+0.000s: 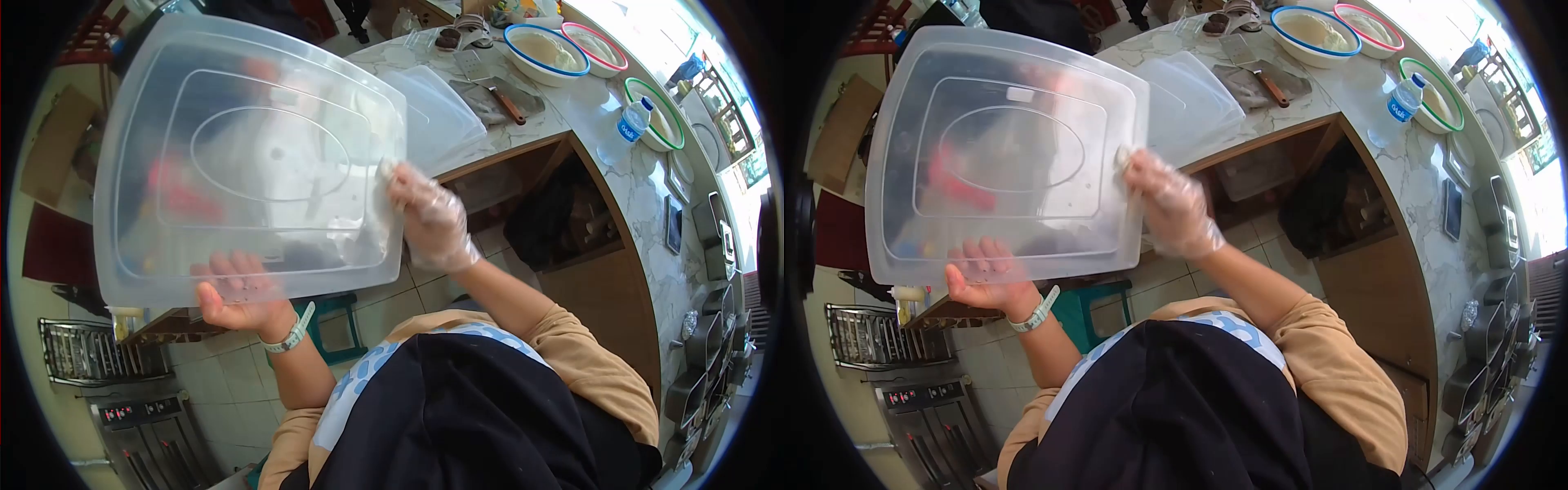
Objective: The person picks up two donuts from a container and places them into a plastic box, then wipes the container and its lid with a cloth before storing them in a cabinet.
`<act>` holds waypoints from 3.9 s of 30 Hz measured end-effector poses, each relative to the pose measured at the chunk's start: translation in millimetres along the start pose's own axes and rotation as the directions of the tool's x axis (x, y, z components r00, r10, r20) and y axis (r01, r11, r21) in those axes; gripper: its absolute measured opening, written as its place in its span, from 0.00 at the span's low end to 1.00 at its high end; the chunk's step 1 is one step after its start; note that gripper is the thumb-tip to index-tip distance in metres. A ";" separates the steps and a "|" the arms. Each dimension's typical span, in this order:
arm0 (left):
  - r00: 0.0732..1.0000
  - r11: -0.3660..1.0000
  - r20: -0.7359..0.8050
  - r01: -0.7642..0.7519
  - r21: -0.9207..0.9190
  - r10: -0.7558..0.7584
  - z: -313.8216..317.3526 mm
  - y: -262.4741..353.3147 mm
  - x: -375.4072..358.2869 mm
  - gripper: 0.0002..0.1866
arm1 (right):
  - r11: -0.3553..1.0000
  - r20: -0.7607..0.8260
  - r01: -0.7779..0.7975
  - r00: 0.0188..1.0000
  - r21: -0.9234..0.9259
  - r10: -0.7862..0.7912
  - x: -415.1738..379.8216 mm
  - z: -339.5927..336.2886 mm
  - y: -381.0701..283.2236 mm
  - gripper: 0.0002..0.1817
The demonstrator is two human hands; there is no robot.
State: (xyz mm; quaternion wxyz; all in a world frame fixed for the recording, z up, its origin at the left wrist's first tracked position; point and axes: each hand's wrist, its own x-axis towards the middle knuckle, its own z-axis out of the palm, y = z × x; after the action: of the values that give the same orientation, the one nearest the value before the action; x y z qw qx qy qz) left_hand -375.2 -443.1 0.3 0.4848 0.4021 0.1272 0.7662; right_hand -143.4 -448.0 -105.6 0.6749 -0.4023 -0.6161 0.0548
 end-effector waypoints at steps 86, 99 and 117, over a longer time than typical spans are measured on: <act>0.681 0.117 0.665 -0.666 0.736 -0.306 98.8 -211.8 -45.7 0.23 | 0.173 -0.163 -0.653 0.077 0.737 0.984 -291.9 -336.0 264.5 0.16; 0.861 0.145 0.505 -0.492 0.858 -0.063 46.8 -165.6 -38.1 0.07 | 0.189 0.357 -0.563 0.712 0.804 0.605 58.8 -284.9 118.3 0.42; 0.938 -0.197 -0.318 0.341 0.919 0.139 52.5 -203.8 -22.4 0.18 | 0.080 -0.053 -0.113 0.843 -0.990 0.536 434.3 -377.1 485.3 0.24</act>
State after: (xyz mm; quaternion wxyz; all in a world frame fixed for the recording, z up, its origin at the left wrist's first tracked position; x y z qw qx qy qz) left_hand -201.2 -370.8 -96.1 0.0317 0.4901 0.7761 0.3956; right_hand 493.5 -54.5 -28.6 0.1114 -0.8500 -0.4968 -0.1352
